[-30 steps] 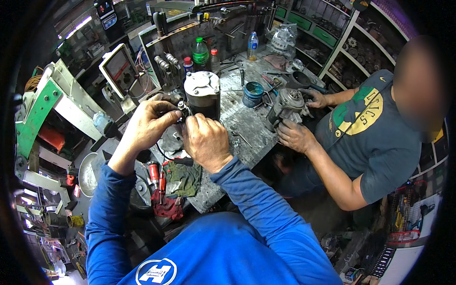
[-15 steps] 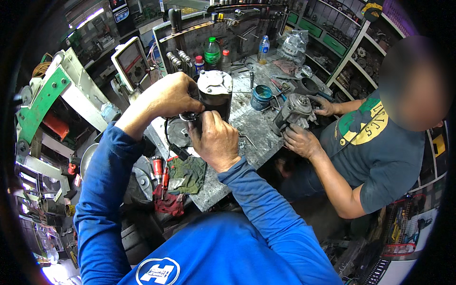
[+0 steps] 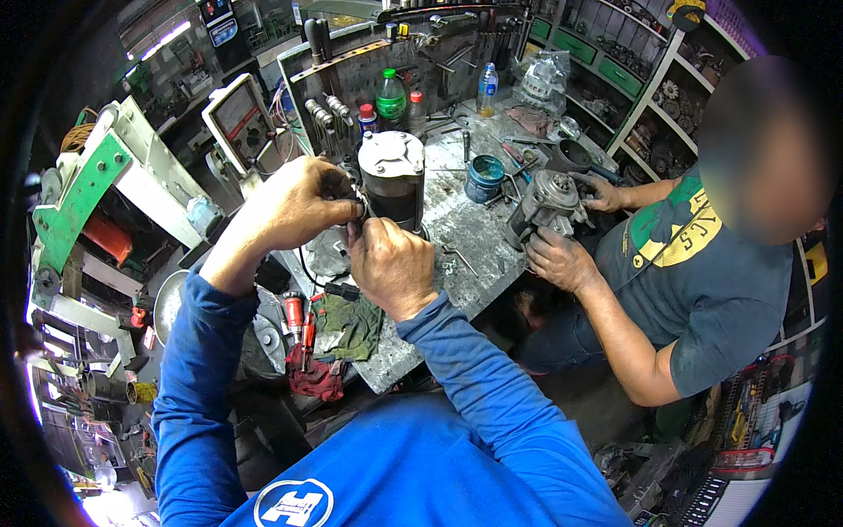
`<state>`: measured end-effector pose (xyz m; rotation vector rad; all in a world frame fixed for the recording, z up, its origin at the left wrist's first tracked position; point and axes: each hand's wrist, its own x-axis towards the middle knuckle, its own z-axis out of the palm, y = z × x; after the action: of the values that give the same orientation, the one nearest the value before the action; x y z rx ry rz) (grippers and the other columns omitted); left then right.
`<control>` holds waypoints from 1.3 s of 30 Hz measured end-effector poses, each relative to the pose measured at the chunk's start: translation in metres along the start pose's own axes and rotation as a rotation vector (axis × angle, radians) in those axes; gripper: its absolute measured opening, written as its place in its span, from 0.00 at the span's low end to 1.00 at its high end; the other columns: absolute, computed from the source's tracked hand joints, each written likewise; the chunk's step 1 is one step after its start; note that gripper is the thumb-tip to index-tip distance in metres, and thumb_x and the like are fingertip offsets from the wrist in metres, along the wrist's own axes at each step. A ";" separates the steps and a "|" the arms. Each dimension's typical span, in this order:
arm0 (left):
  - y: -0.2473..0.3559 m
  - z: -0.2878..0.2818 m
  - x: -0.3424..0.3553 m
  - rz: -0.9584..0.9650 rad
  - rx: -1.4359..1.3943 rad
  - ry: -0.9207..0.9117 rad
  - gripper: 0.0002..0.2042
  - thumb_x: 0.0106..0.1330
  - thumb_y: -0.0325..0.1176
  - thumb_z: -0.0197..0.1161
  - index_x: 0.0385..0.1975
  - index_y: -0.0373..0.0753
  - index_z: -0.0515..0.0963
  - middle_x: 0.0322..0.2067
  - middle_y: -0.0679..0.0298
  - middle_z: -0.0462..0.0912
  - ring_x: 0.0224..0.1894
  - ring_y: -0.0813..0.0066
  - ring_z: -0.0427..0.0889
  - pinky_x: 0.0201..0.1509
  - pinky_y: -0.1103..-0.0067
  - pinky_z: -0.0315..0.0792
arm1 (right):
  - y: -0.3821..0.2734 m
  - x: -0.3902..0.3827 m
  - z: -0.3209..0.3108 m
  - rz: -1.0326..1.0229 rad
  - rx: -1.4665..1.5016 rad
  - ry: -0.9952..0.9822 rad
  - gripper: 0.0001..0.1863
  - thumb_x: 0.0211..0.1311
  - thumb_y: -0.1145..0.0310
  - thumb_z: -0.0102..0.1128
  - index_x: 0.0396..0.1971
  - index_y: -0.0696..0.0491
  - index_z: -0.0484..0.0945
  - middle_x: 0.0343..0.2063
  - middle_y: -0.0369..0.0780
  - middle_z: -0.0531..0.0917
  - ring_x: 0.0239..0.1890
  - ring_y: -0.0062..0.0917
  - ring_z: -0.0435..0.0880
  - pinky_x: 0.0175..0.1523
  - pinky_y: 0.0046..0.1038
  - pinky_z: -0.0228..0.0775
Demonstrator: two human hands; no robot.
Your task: The person uses a cordless drill and a screwdriver to disassemble a cylindrical mechanical component on a workbench. They remove screws, separate parts, and wipe the component with a cloth while another person works nearby.
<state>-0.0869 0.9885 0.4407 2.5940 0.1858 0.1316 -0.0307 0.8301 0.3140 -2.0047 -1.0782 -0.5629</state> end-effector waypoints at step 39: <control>-0.012 0.040 -0.023 0.172 -0.060 0.277 0.11 0.60 0.29 0.76 0.40 0.31 0.89 0.52 0.49 0.84 0.56 0.54 0.86 0.62 0.66 0.78 | 0.020 0.005 0.003 -0.136 0.031 -0.035 0.15 0.53 0.64 0.72 0.34 0.52 0.74 0.29 0.42 0.80 0.27 0.39 0.85 0.34 0.38 0.79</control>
<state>-0.1054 0.9754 0.3991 2.5206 0.0554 0.5512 -0.0114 0.8283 0.3075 -1.9306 -1.2447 -0.5795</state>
